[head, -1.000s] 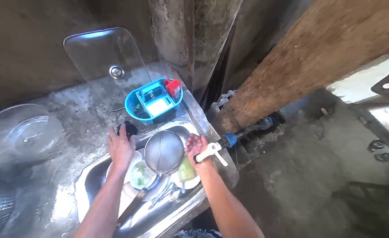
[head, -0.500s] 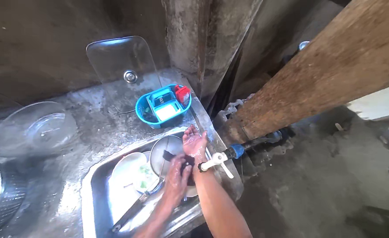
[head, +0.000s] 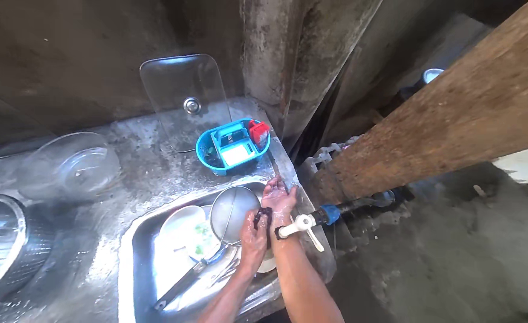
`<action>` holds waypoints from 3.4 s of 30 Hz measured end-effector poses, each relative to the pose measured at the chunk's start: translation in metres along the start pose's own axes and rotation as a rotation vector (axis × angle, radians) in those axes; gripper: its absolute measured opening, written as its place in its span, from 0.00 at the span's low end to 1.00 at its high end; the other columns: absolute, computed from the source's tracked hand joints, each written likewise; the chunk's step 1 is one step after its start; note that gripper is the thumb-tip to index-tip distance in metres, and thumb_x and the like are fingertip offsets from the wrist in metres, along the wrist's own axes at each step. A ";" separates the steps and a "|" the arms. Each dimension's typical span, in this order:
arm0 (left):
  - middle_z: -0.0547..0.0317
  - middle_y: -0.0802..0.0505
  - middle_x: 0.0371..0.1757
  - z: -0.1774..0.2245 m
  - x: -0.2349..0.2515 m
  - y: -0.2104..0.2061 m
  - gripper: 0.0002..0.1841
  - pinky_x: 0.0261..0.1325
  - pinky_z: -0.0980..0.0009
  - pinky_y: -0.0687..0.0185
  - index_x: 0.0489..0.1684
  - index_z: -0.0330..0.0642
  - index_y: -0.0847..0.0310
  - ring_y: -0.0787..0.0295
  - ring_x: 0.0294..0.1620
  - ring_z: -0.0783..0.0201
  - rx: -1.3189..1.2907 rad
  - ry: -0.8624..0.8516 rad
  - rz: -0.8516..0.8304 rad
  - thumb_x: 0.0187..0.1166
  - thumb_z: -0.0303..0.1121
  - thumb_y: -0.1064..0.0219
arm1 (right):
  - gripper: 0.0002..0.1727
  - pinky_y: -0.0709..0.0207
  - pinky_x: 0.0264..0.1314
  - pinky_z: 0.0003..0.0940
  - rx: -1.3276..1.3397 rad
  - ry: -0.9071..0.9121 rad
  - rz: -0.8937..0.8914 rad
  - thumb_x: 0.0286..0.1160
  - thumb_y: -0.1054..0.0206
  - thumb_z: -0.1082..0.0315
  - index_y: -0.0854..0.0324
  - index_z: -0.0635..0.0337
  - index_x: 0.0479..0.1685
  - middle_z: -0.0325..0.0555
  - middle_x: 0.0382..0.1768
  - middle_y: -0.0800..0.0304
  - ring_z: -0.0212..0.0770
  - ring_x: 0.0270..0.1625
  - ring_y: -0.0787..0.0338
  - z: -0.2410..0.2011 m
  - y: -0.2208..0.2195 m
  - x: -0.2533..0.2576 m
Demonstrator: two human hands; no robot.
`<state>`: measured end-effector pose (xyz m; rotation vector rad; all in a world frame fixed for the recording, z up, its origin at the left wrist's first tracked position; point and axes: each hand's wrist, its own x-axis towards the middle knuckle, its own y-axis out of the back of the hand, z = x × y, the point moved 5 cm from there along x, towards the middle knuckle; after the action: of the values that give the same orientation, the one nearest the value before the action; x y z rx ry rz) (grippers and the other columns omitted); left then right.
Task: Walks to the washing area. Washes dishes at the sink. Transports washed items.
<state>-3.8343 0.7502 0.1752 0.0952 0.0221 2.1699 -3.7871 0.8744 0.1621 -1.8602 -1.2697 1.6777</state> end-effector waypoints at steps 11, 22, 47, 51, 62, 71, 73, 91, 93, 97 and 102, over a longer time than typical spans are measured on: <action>0.51 0.08 0.50 -0.007 -0.040 0.012 0.12 0.62 0.72 0.15 0.50 0.32 0.13 0.11 0.53 0.68 0.001 -0.070 -0.210 0.81 0.31 0.36 | 0.49 0.20 0.21 0.25 -0.049 -0.025 -0.135 0.81 0.78 0.24 0.20 0.55 0.44 0.40 0.27 0.12 0.34 0.25 0.12 0.006 -0.006 0.011; 0.43 0.10 0.53 0.019 0.027 0.005 0.15 0.64 0.69 0.15 0.59 0.24 0.21 0.11 0.55 0.63 0.041 0.064 0.036 0.83 0.28 0.37 | 0.20 0.15 0.64 0.33 -1.138 0.430 -0.551 0.89 0.51 0.68 0.15 0.73 0.56 0.50 0.48 0.05 0.35 0.53 0.08 0.001 -0.002 -0.053; 0.37 0.11 0.38 -0.026 -0.009 0.082 0.25 0.55 0.49 0.16 0.54 0.25 0.21 0.10 0.43 0.49 0.472 0.304 0.134 0.96 0.42 0.55 | 0.38 0.46 0.94 0.50 -1.949 0.563 -0.271 0.91 0.53 0.46 0.40 0.65 0.91 0.62 0.88 0.35 0.54 0.91 0.36 0.009 0.078 -0.051; 0.36 0.09 0.43 -0.022 -0.008 0.073 0.27 0.62 0.50 0.17 0.53 0.24 0.17 0.09 0.49 0.50 0.413 0.322 0.086 0.97 0.41 0.58 | 0.31 0.57 0.96 0.60 -2.186 0.804 -0.743 0.89 0.50 0.47 0.29 0.49 0.87 0.48 0.88 0.31 0.54 0.93 0.40 0.007 0.054 -0.073; 0.47 0.13 0.25 0.023 -0.024 0.054 0.28 0.32 0.44 0.18 0.46 0.33 0.17 0.12 0.27 0.48 0.668 0.109 -0.033 0.92 0.50 0.55 | 0.34 0.46 0.95 0.42 -1.682 0.749 -0.432 0.91 0.53 0.52 0.34 0.69 0.86 0.61 0.87 0.33 0.49 0.92 0.37 -0.015 0.071 -0.077; 0.52 0.06 0.37 0.003 -0.053 0.014 0.15 0.45 0.59 0.09 0.35 0.40 0.10 0.06 0.41 0.53 0.769 -0.623 -0.216 0.83 0.38 0.41 | 0.36 0.15 0.57 0.38 -0.929 -0.050 -0.161 0.94 0.71 0.43 0.39 0.58 0.85 0.52 0.62 0.15 0.39 0.57 0.12 -0.008 0.108 -0.110; 0.51 0.05 0.43 -0.011 -0.052 0.009 0.12 0.49 0.54 0.10 0.41 0.41 0.08 0.07 0.46 0.49 0.783 -0.608 -0.313 0.80 0.34 0.38 | 0.33 0.15 0.57 0.42 -0.966 -0.058 -0.150 0.94 0.64 0.45 0.40 0.61 0.85 0.55 0.61 0.16 0.42 0.57 0.12 -0.009 0.116 -0.105; 0.43 0.17 0.75 -0.019 -0.007 -0.047 0.23 0.83 0.62 0.29 0.73 0.35 0.22 0.21 0.77 0.57 0.348 0.029 -0.616 0.82 0.36 0.35 | 0.38 0.12 0.28 0.45 -1.092 -0.236 0.066 0.92 0.65 0.35 0.30 0.61 0.72 0.59 0.37 0.08 0.51 0.28 0.07 -0.029 0.128 -0.108; 0.47 0.08 0.61 -0.014 0.000 -0.046 0.20 0.73 0.56 0.20 0.68 0.38 0.19 0.11 0.64 0.56 0.474 0.001 -0.697 0.84 0.39 0.37 | 0.40 0.11 0.30 0.46 -1.102 -0.275 0.052 0.90 0.64 0.33 0.32 0.60 0.76 0.61 0.42 0.07 0.53 0.32 0.05 -0.028 0.125 -0.117; 0.43 0.08 0.58 -0.028 0.021 -0.038 0.20 0.63 0.46 0.16 0.64 0.41 0.18 0.09 0.61 0.46 0.770 0.255 -0.398 0.90 0.44 0.50 | 0.39 0.10 0.33 0.47 -1.186 -0.341 0.039 0.89 0.59 0.32 0.34 0.56 0.80 0.61 0.47 0.07 0.54 0.35 0.05 -0.010 0.124 -0.131; 0.38 0.24 0.83 -0.020 0.002 -0.043 0.29 0.84 0.49 0.34 0.79 0.37 0.26 0.31 0.85 0.42 0.798 -0.019 -0.426 0.80 0.42 0.36 | 0.38 0.10 0.33 0.49 -1.190 -0.224 0.107 0.90 0.56 0.35 0.34 0.58 0.81 0.62 0.52 0.10 0.54 0.38 0.05 -0.019 0.125 -0.131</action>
<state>-3.8020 0.7766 0.1537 0.5147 0.8226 1.6212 -3.7092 0.7097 0.1556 -2.3288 -2.6867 1.2300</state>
